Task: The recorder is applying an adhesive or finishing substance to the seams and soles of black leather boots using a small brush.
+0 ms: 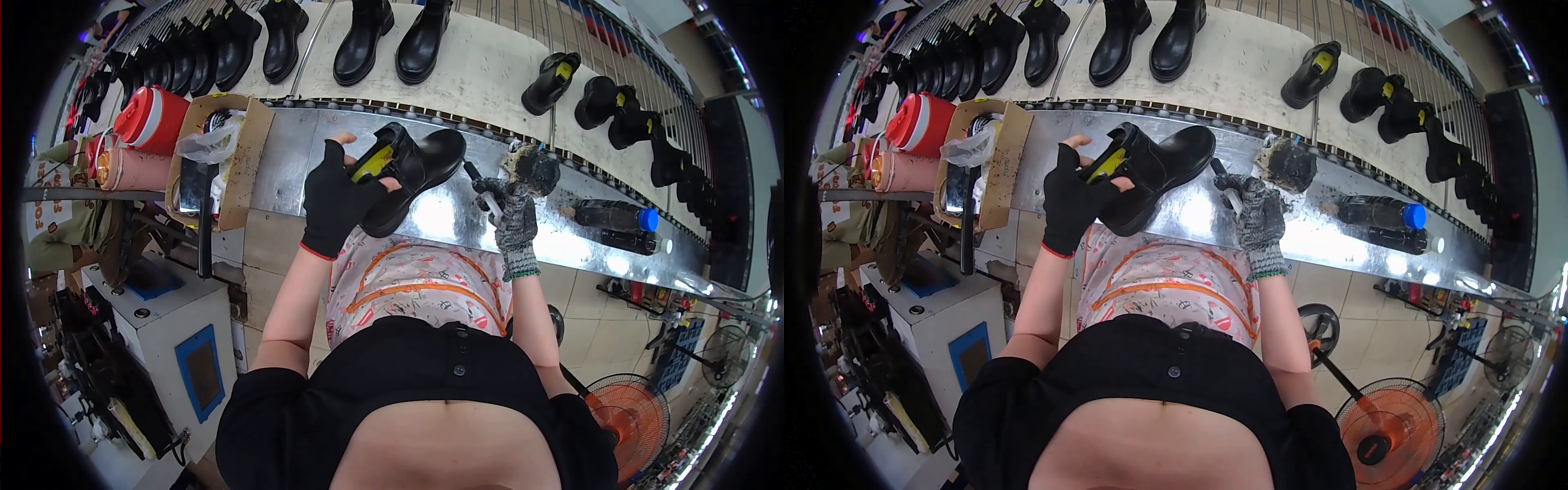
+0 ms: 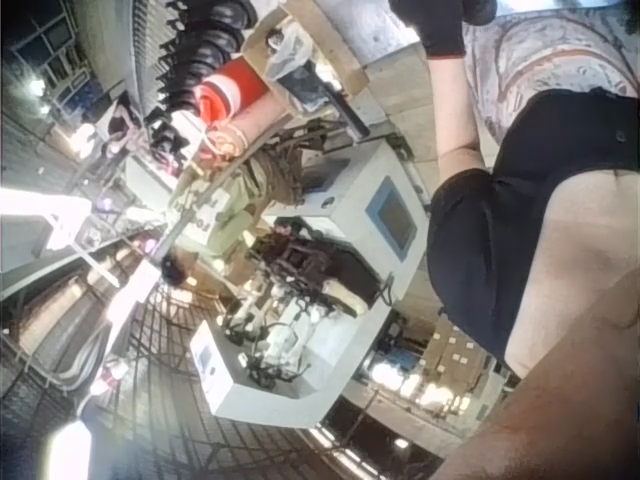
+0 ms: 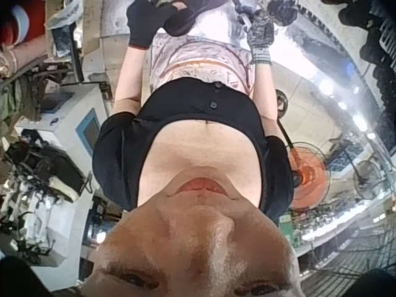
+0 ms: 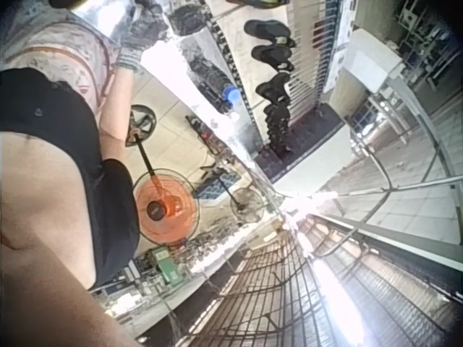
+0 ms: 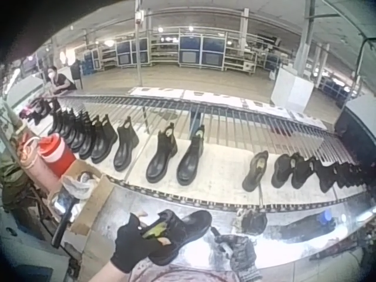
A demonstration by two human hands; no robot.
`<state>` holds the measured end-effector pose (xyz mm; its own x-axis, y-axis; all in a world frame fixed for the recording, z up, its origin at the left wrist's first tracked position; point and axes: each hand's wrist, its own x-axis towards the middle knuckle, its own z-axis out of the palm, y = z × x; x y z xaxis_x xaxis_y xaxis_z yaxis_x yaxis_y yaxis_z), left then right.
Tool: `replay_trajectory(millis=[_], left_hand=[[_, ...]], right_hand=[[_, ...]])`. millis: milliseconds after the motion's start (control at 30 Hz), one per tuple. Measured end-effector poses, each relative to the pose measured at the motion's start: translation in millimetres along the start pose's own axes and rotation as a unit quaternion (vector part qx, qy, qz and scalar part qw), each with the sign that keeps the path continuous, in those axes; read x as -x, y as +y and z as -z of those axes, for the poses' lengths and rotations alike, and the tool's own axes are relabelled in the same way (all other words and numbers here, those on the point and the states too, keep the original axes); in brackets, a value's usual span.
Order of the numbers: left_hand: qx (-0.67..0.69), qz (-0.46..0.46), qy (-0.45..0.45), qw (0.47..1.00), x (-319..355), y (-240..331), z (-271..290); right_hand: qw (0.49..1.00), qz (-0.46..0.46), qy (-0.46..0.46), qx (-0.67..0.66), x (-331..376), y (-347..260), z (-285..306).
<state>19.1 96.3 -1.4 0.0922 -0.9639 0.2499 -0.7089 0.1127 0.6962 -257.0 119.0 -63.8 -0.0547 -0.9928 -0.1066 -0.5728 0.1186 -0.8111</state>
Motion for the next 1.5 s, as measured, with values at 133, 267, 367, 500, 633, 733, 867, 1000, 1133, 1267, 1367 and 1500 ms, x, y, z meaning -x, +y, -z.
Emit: replay_trajectory(millis=[133, 267, 367, 500, 633, 733, 867, 1000, 1133, 1267, 1367, 1500], left_hand=[[0.048, 0.030, -0.060, 0.997, 12, 4, -2], [0.108, 0.043, -0.088, 0.989, 18, 8, -3], [0.146, 0.030, -0.109, 0.983, 23, 3, -8], [0.156, 0.011, -0.115, 0.981, 30, -7, -16], [0.235, 0.067, -0.127, 0.961, 36, -12, -23], [0.275, 0.082, -0.120, 0.950, 38, -6, -19], [0.293, 0.111, -0.131, 0.940, 46, -12, -20], [0.335, 0.149, -0.190, 0.911, 50, -18, -22], [0.357, 0.188, -0.218, 0.889, 52, -6, -22], [0.360, 0.150, -0.203, 0.898, 57, -9, -32], [0.343, 0.148, -0.196, 0.906, 60, -5, -36], [0.328, 0.164, -0.169, 0.915, 62, 0, -41]], right_hand=[[1.000, -0.004, 0.001, -0.013, 8, -26, 5], [0.997, 0.057, 0.005, -0.052, 8, -16, -1], [0.993, 0.089, 0.005, -0.073, 13, -22, -3], [0.990, 0.106, 0.004, -0.088, 21, -31, -6], [0.990, 0.096, -0.018, -0.098, 27, -33, -3], [0.989, 0.143, -0.025, -0.042, 31, -37, 2], [0.990, 0.070, -0.082, -0.093, 34, -39, 12], [0.974, -0.015, -0.146, -0.172, 31, -48, 29], [0.981, 0.030, -0.155, -0.115, 26, -29, 36], [0.982, 0.074, -0.161, -0.056, 31, -38, 46], [0.978, 0.047, -0.193, 0.064, 37, -42, 50], [0.980, 0.101, -0.167, 0.049, 56, -31, 52]])
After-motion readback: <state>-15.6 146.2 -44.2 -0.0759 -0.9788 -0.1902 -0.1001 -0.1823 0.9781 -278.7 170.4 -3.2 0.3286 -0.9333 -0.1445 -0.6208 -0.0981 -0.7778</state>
